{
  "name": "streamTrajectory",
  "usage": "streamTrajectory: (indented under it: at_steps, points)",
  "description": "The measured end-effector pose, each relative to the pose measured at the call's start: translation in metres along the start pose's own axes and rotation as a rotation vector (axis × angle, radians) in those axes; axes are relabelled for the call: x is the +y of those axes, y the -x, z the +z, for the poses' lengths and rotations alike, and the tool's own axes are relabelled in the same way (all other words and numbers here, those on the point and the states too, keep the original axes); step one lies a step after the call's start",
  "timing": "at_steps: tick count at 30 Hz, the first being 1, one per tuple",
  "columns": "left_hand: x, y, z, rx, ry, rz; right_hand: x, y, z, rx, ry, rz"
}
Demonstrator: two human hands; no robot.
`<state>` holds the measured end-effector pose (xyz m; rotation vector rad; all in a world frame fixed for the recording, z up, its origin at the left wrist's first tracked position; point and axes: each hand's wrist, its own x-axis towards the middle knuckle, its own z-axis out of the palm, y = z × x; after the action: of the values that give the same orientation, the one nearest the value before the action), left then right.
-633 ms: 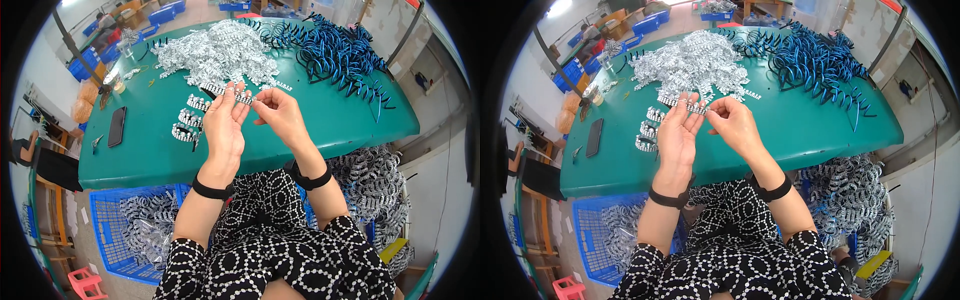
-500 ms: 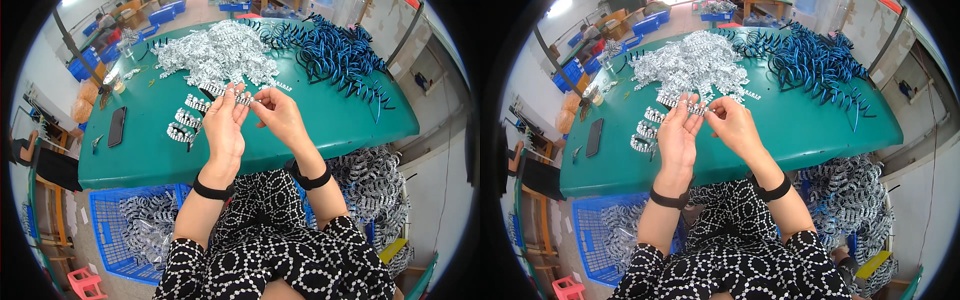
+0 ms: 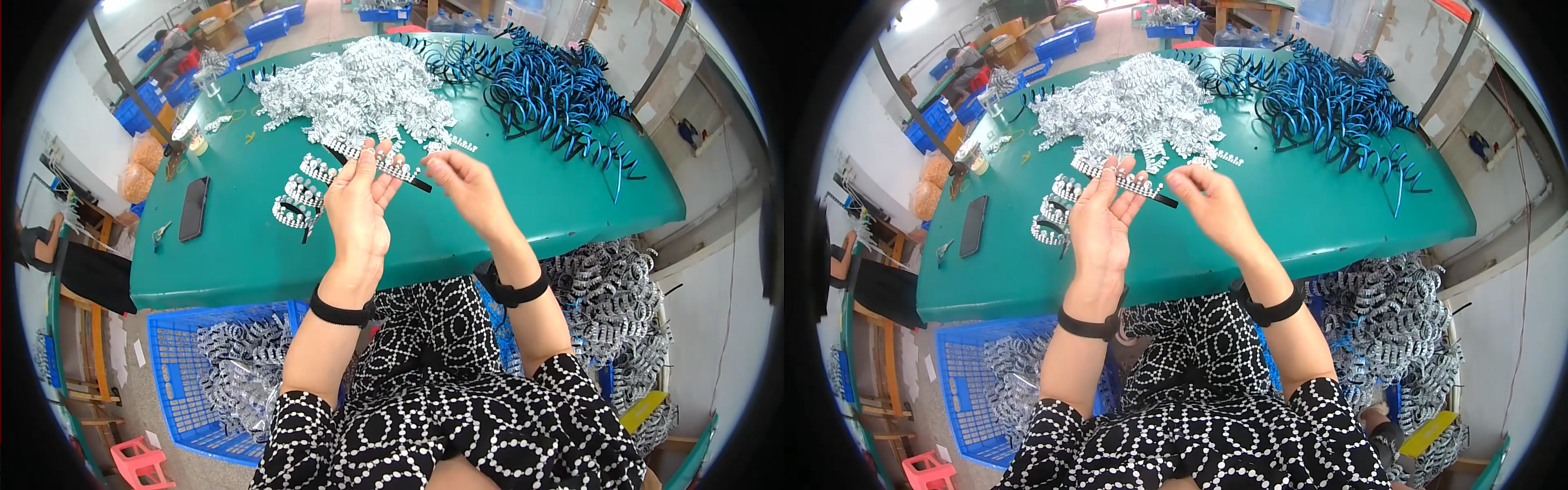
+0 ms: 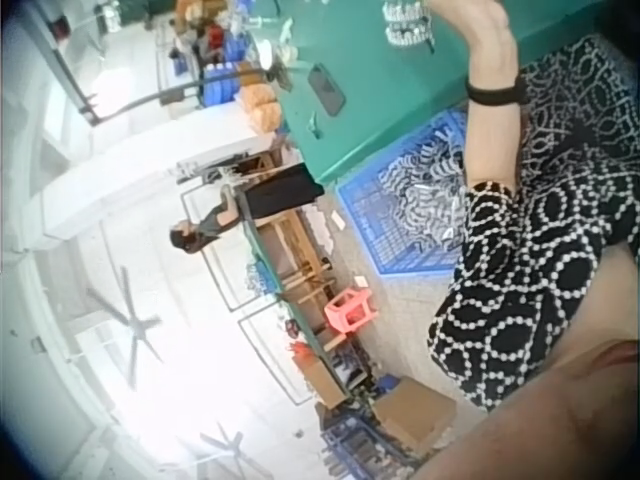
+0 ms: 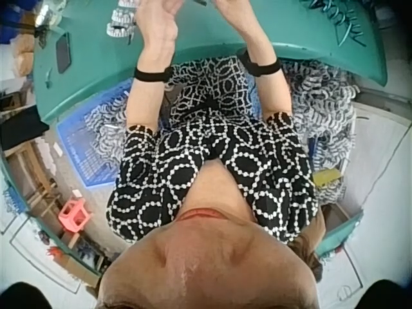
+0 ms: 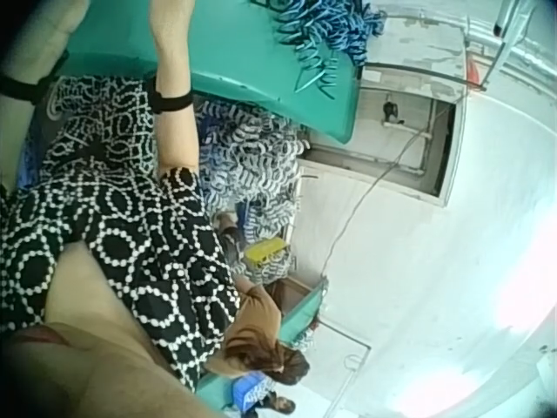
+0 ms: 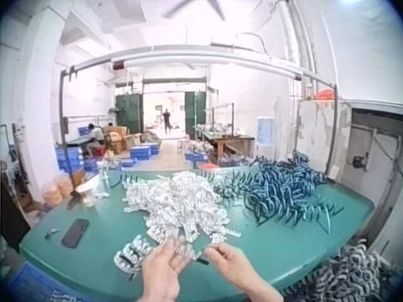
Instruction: Manually attaching decorative beaded strips to black headband bases.
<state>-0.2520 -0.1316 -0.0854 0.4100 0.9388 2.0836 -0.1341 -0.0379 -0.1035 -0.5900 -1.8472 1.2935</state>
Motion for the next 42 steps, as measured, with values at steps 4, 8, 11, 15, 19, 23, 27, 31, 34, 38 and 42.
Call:
streamTrajectory:
  at_steps: [4,8,11,15,19,23,27,31,34,38,42]
  points:
    - [-0.003,0.004,-0.002,-0.007,0.007,0.017,-0.001,0.004,0.008,-0.097,-0.129,0.149]
    - [-0.003,0.006,-0.001,-0.006,-0.003,0.011,0.005,0.007,0.007,-0.067,-0.142,0.127]
    - [-0.005,0.005,0.000,-0.016,-0.002,0.002,0.009,0.008,0.007,-0.027,-0.018,0.016]
    - [-0.006,0.004,-0.001,-0.045,-0.051,-0.029,0.002,0.007,0.004,-0.037,0.123,-0.024]
    - [-0.004,0.004,-0.005,-0.037,-0.061,-0.017,-0.004,0.005,0.006,-0.046,0.230,-0.058]
    - [-0.007,0.007,-0.004,0.001,-0.105,-0.035,-0.005,0.011,0.007,-0.054,0.242,-0.044]
    - [-0.018,0.018,-0.006,-0.033,-0.067,-0.066,0.006,0.022,0.013,-0.108,0.029,0.074]
    - [-0.015,0.030,-0.013,-0.028,-0.078,-0.081,-0.003,0.034,0.013,-0.162,0.167,0.054]
    - [-0.016,0.043,-0.028,0.009,-0.049,-0.113,0.007,0.042,0.021,-0.243,0.301,-0.035]
    - [-0.036,0.084,-0.067,-0.090,-0.208,0.041,0.015,0.062,0.011,-0.514,-0.148,0.110]
    - [-0.043,0.138,-0.103,-0.271,-0.514,0.206,0.020,0.089,-0.026,-0.484,-0.052,0.205]
